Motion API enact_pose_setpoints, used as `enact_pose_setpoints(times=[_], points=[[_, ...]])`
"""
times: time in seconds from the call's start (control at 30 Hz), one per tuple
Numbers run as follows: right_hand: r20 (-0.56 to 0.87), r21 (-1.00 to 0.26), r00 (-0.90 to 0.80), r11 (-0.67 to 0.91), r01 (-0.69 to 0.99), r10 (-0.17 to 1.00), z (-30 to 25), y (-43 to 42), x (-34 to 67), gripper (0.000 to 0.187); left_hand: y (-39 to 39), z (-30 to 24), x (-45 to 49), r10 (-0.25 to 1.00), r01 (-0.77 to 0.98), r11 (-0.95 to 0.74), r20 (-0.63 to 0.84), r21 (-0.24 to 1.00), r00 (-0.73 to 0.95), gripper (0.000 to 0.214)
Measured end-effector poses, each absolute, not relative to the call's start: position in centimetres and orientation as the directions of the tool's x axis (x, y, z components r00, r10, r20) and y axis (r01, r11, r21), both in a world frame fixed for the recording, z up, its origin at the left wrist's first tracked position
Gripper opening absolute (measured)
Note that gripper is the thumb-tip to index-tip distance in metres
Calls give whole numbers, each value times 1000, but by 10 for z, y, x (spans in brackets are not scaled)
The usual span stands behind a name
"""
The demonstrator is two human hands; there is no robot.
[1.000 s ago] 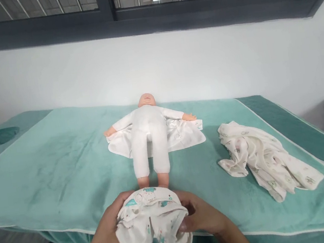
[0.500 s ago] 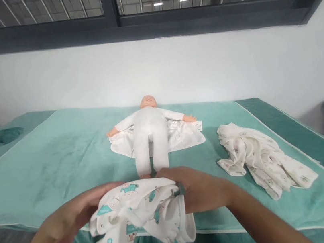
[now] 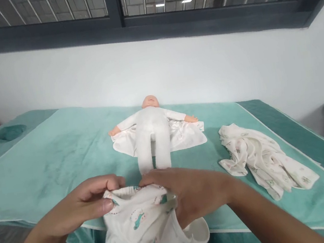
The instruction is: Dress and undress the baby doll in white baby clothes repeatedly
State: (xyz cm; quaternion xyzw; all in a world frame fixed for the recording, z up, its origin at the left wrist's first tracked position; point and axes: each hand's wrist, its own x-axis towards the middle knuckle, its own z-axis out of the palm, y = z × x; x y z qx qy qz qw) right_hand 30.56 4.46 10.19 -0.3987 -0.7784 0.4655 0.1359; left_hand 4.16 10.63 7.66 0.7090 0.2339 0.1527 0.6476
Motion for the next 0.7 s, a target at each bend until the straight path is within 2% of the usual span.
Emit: enact_pose_setpoints(times=[0.1,0.17,0.23,0.3,0.43,0.5,0.57,0.63,0.7], points=[[-160,-863,-698,244,442,698,100,47,307,81,106,71,37,527,75,35,-82,997,846,35],[-149,-893,-719,220,392,678,100,47,309,98,107,66,34,515,-9,70,-29,997,857,39],[-146,-925,-712,161,345,687,102,46,310,101,109,62,31,526,-89,68,40,994,850,44],[-130,-954,-688,99,283,714,104,44,309,88,110,61,30,582,-107,24,74,994,810,46],[-58,-982,-552,53,183,832,100,41,300,30,107,66,35,655,-16,-50,45,999,754,30],[-56,-981,-475,41,191,878,95,41,295,22,105,69,40,653,-9,-75,55,997,755,25],[-39,-969,-398,62,239,917,92,44,291,21,106,71,46,708,-24,-122,104,992,699,22],[50,-951,-294,136,278,954,93,51,288,20,108,73,53,799,-41,-178,169,983,577,18],[185,-943,-170,224,246,968,99,60,286,19,113,77,60,869,-66,-223,229,973,439,13]])
